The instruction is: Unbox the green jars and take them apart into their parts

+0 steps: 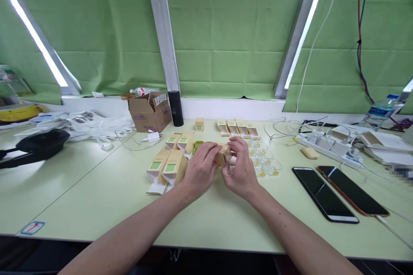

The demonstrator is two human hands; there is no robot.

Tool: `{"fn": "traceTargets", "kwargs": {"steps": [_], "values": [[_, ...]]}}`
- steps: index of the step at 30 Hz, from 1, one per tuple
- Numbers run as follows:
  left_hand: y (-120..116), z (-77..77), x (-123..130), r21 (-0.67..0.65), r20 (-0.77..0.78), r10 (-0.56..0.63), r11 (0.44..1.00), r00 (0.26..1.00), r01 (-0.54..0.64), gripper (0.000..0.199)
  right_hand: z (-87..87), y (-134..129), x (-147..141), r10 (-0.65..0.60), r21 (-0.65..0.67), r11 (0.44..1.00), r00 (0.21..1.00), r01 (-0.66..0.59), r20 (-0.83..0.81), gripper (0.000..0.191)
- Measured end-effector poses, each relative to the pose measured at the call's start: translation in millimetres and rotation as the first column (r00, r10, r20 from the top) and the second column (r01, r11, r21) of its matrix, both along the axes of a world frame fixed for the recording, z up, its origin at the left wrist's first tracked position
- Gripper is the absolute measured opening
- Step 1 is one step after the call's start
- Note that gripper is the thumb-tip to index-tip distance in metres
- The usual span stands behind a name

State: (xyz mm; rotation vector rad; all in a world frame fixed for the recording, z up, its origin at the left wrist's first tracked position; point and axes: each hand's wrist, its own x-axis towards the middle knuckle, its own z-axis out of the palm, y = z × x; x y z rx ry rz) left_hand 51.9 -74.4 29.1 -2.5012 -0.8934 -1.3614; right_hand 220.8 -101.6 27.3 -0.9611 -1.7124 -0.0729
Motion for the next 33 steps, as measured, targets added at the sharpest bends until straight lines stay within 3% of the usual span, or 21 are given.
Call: {"fn": "traceTargets", "kwargs": {"steps": [10,16,23,28,33], "values": [[0,0.5,-2,-0.031,0.013,0.001,1.000,1.000,0.000,0.061,-1.3,4,7,-0.020,0.016,1.000,0.998,0.021,-0.066,0.065],[0,-0.8,-3,-0.130,0.098,-0.017,0.991,0.995,0.030,0.059,2.9,2,5,0.077,-0.034,0.996,0.968,-0.088,-0.241,0.052],[4,-6.7,-1,-0.269,0.237,-0.027,0.959,0.971,0.092,0.041,15.1,7,14,0.061,0.131,0.991,0.921,-0.011,-0.385,0.045],[4,-4.0,0,-0.254,0.215,-0.006,0.965,0.977,0.062,0.038,18.7,10,24,-0.060,0.292,0.948,0.973,0.125,-0.222,0.042],[1,-1.5,0,-0.242,0.179,-0.033,0.967,0.983,0.076,0.046,14.4,3,21,-0.040,0.409,0.912,0.990,-0.020,0.138,0.043]]}}
